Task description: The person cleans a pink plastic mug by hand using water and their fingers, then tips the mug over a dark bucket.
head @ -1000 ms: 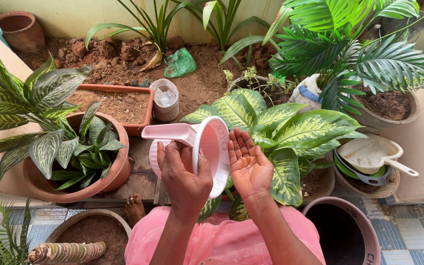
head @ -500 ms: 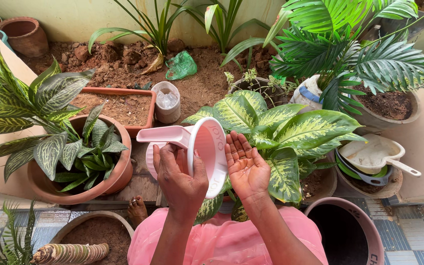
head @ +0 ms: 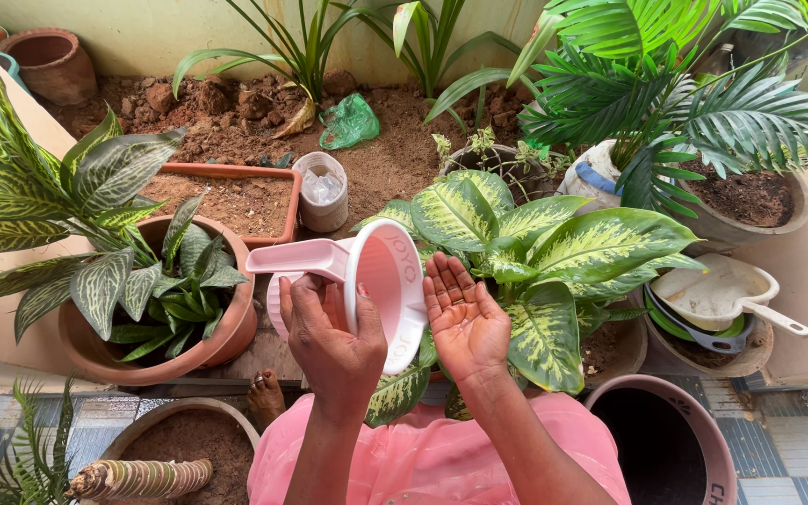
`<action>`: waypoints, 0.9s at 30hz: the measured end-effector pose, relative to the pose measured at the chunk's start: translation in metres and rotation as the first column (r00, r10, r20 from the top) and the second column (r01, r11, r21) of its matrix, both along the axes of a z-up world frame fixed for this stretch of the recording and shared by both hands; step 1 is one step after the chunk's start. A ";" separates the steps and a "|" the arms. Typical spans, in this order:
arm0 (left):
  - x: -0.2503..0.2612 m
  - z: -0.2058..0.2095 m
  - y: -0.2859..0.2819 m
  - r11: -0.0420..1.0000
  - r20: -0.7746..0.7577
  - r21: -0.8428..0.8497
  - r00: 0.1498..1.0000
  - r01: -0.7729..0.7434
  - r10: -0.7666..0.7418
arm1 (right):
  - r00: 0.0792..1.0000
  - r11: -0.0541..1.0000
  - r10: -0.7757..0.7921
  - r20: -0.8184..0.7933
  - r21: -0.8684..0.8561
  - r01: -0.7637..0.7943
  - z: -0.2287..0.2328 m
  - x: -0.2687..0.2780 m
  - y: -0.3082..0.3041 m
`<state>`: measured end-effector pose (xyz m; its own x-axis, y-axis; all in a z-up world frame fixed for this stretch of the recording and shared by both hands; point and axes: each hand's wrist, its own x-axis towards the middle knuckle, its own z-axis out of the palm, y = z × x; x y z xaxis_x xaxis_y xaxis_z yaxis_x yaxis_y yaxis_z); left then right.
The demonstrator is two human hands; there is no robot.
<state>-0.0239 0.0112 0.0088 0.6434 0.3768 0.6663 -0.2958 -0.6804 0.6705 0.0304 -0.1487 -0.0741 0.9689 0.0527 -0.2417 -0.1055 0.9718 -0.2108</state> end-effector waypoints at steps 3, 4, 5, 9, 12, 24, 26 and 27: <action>0.000 0.000 0.002 1.000 -0.016 -0.022 1.000 0.017 -0.018 | 1.000 1.000 0.002 -0.013 0.012 -0.002 -0.001 -0.001 0.001; 0.000 0.001 0.002 1.000 -0.014 -0.015 1.000 0.014 -0.014 | 1.000 1.000 0.004 -0.011 0.014 -0.004 -0.002 0.000 0.001; 0.000 0.001 0.002 1.000 -0.012 -0.008 1.000 0.010 -0.011 | 1.000 1.000 0.006 -0.010 0.016 -0.006 -0.002 0.000 0.001; 0.000 0.002 0.001 0.999 -0.010 -0.027 1.000 0.023 -0.023 | 1.000 1.000 0.009 0.005 0.017 -0.009 -0.007 0.001 0.001; 0.000 0.003 0.001 1.000 -0.015 -0.012 1.000 0.009 -0.010 | 1.000 1.000 0.011 0.007 0.022 -0.011 -0.009 0.002 0.001; -0.001 0.006 -0.003 1.000 -0.002 0.021 1.000 0.002 -0.001 | 0.999 0.999 -0.006 0.039 0.035 0.004 0.001 -0.003 -0.003; -0.002 0.006 -0.006 1.000 -0.009 -0.004 1.000 0.030 -0.030 | 0.999 0.999 -0.010 0.050 0.041 0.008 0.003 -0.004 -0.006; -0.003 0.007 -0.008 0.999 -0.012 -0.016 0.999 0.044 -0.044 | 0.998 0.999 -0.012 0.056 0.044 0.010 0.003 -0.004 -0.007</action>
